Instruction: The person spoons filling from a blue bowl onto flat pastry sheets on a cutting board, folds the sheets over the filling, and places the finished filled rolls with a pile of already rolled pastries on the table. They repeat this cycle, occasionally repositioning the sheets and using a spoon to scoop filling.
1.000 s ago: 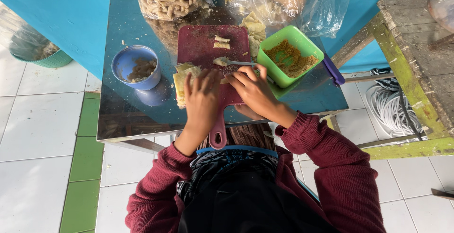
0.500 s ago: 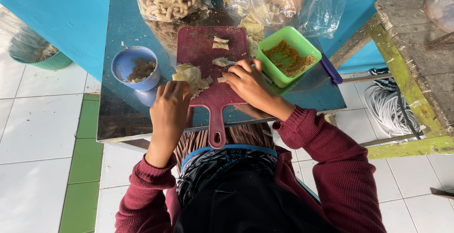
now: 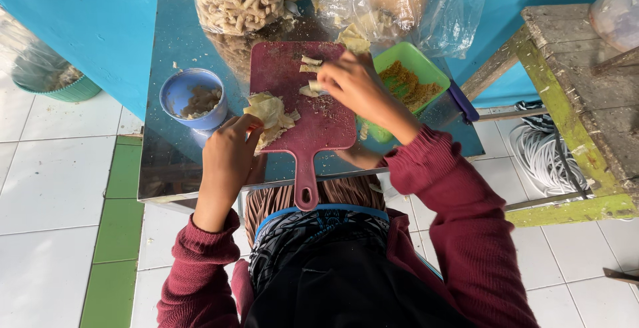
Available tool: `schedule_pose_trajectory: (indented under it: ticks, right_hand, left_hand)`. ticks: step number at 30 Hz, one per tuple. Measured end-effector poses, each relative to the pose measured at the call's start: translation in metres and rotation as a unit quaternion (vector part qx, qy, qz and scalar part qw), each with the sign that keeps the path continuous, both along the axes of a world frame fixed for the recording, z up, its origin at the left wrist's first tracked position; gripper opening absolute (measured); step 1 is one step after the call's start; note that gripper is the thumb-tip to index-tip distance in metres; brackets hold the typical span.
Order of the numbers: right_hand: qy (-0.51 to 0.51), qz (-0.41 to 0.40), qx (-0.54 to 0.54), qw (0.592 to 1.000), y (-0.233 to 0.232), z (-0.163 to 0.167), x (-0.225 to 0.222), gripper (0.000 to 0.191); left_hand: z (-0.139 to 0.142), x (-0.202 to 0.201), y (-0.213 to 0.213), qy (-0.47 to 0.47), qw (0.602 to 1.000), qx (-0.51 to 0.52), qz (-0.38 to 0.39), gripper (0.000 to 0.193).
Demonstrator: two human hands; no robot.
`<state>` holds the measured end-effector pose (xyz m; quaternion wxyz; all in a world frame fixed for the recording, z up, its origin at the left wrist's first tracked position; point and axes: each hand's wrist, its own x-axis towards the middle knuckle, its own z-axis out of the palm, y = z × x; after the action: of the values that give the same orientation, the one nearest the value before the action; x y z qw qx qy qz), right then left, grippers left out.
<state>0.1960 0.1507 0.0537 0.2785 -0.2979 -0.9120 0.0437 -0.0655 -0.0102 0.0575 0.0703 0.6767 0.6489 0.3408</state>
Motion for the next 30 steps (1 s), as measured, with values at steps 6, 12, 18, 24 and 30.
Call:
schedule_pose_trajectory:
  ticks: [6, 12, 18, 24, 30]
  right_hand:
    - [0.107, -0.012, -0.084, 0.991, 0.05, -0.005, -0.026, 0.007]
    - [0.069, -0.129, 0.01, 0.989, 0.082, -0.031, -0.025, 0.005]
    - [0.033, -0.224, 0.151, 0.962, 0.103, -0.056, -0.037, 0.004]
    - [0.048, -0.192, 0.103, 0.975, 0.111, -0.071, -0.036, 0.007]
    - [0.08, -0.172, -0.057, 0.98, 0.102, -0.063, -0.032, 0.006]
  left_hand:
    - [-0.005, 0.002, 0.004, 0.029, 0.999, 0.03, 0.023, 0.012]
    - [-0.012, 0.006, 0.006, 0.06, 0.996, 0.064, 0.028, 0.014]
    - [-0.008, 0.004, 0.005, 0.04, 0.999, 0.016, 0.01, 0.015]
    - [-0.003, -0.002, 0.002, 0.006, 1.0, 0.007, -0.014, 0.014]
    - [-0.003, 0.005, 0.003, 0.036, 0.999, 0.022, -0.006, 0.016]
